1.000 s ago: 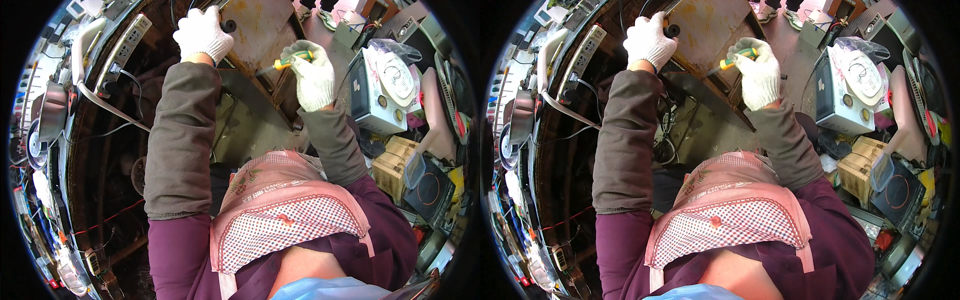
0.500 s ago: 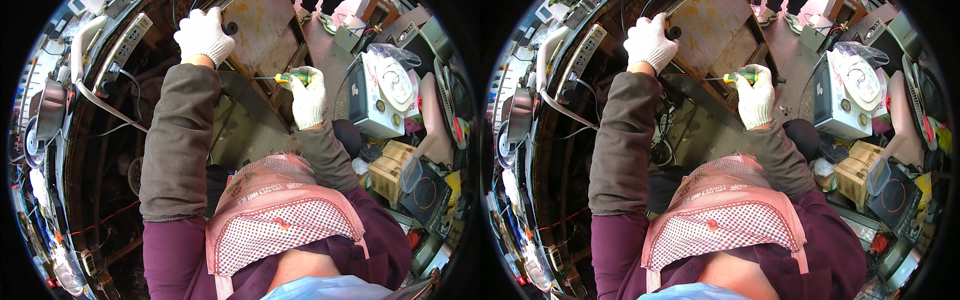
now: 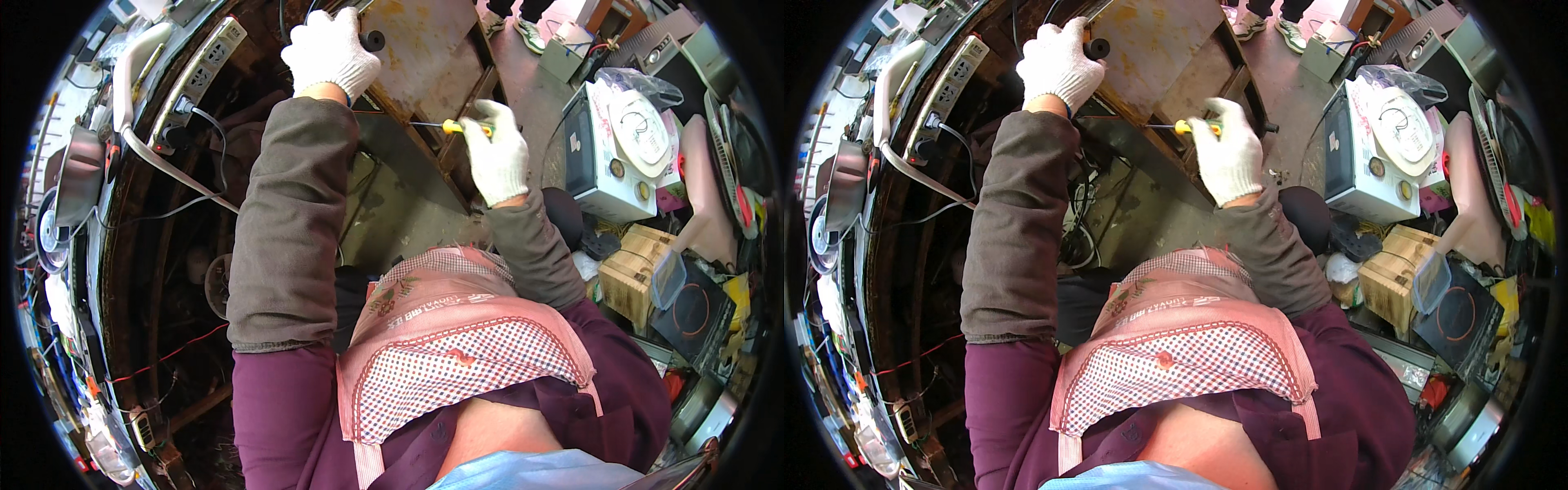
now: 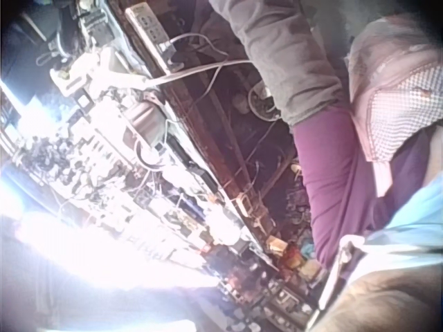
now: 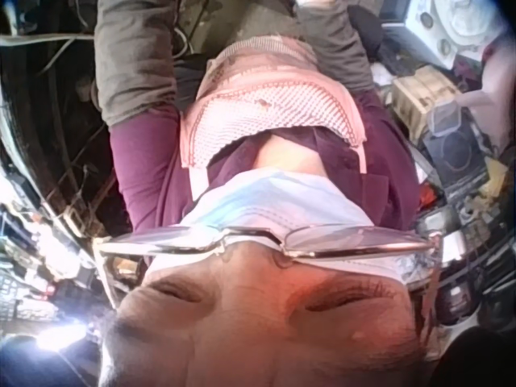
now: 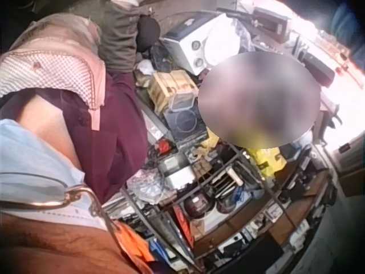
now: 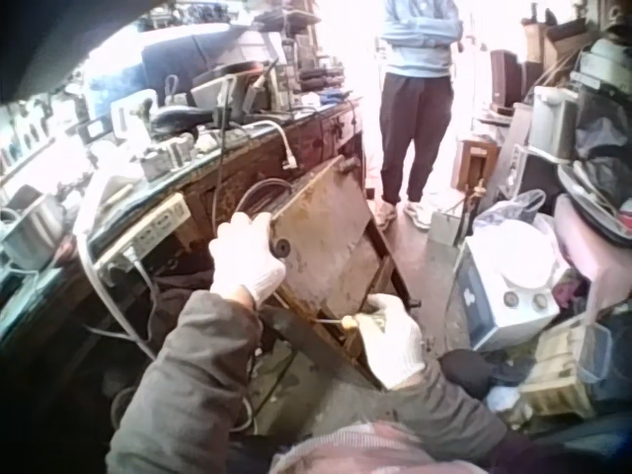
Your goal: The person uses a screwdriver to remove screws from a metal casing, then lifts and repositions the casing to access internal components. They continue to unscrew and adjust the casing while working in a cluttered workshop environment.
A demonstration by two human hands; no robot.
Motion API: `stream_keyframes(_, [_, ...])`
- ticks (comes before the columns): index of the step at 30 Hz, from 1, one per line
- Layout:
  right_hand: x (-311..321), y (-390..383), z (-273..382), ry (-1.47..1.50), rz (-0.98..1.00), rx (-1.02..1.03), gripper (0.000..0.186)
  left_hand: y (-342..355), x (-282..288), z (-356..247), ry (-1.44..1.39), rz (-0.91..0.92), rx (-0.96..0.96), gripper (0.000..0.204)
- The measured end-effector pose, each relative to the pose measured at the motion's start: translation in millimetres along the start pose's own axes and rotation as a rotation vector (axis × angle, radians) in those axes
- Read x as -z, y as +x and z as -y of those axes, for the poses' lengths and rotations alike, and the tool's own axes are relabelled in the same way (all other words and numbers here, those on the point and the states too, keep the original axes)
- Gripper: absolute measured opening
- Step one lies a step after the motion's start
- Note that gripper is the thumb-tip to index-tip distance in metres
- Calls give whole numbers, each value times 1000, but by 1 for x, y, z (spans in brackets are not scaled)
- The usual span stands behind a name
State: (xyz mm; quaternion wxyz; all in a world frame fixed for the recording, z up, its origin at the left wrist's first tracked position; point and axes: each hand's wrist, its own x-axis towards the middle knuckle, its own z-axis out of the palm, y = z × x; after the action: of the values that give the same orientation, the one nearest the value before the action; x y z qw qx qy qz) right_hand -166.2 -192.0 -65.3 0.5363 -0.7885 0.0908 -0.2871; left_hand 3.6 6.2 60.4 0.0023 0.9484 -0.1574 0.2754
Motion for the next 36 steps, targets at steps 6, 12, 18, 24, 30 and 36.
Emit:
stream_keyframes(6, [8, 12, -12, -92, 46, 203, 38, 2, 9, -4, -64, -17, 8, 64])
stream_keyframes(12, [20, 24, 9, -142, 267, -129, 54, 2, 12, -4, -70, 26, 23, 68])
stream_keyframes(18, [9, 12, 4, -313, 120, 171, 49, -2, 26, -7, -81, 75, 16, 62])
stream_keyframes(24, [20, 12, 14, -147, 212, 48, 48, 0, 25, -6, -99, 71, 35, 60])
stream_keyframes(30, [19, 17, 10, 61, 272, -224, 38, -4, 29, -7, -103, 46, 28, 55])
stream_keyframes(36, [19, 15, -11, -293, 162, 326, 37, -1, 36, -19, -82, 71, 30, 65])
